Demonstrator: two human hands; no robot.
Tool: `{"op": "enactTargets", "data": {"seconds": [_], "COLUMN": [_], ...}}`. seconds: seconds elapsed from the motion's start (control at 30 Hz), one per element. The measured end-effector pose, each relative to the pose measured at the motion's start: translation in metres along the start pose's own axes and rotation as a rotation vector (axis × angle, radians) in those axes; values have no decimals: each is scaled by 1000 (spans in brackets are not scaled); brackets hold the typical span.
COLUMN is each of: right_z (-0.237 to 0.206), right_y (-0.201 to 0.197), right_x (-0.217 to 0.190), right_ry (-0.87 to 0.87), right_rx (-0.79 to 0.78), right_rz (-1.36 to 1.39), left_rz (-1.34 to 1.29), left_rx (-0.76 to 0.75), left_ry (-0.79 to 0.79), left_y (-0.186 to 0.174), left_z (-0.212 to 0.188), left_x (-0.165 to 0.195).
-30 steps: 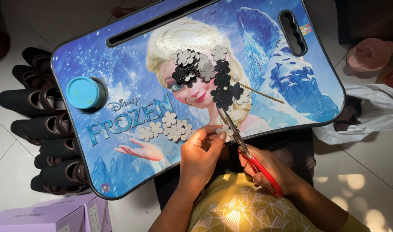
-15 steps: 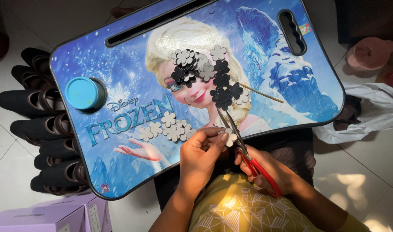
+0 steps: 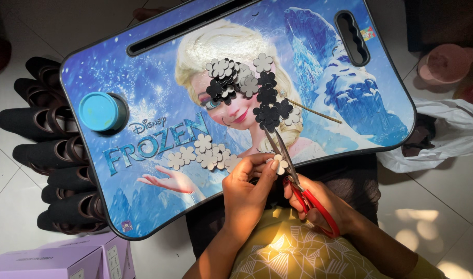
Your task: The person sits on the floor with a Frozen-themed lap desk and cuts small flower-shaped pieces from white and black sheet material using red-handled scissors. They cut one flower at a time and place the finished flower shapes onto a growing pile on the desk.
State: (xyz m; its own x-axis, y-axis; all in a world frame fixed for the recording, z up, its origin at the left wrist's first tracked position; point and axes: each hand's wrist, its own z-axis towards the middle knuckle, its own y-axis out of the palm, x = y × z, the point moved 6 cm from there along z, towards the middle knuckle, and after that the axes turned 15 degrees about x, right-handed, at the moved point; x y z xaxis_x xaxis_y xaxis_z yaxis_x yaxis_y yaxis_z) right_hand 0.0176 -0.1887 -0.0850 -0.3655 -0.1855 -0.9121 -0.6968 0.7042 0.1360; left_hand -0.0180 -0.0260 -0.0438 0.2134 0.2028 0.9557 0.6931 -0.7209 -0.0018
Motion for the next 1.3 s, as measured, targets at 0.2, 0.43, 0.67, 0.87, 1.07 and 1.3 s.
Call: {"op": "enactTargets", "data": {"seconds": [0.2,0.43,0.67,0.87,1.07,1.3], "right_z": [1,1,1,1,2,0], "right_y": [1,-2,-4,-5,-5,-5], "right_x": [-1,4,9,12,16,9], "right_ry": [-15,-48,-14,12,76,8], "right_rx": [-20,19,-1,5,22,36], "right_rz": [-5,-30,-34,-30,-66,-86], "left_rz": [23,38,69,52,95,26], "left_rx": [1,-6,16,23,19,-19], "left_ry": [50,76,44,103,83,-1], "left_y": [-1,0,0,0,0,-1], "left_z": [0,-2,-1,-1,0,2], "left_x": [5,8,5,7,7,-1]}}
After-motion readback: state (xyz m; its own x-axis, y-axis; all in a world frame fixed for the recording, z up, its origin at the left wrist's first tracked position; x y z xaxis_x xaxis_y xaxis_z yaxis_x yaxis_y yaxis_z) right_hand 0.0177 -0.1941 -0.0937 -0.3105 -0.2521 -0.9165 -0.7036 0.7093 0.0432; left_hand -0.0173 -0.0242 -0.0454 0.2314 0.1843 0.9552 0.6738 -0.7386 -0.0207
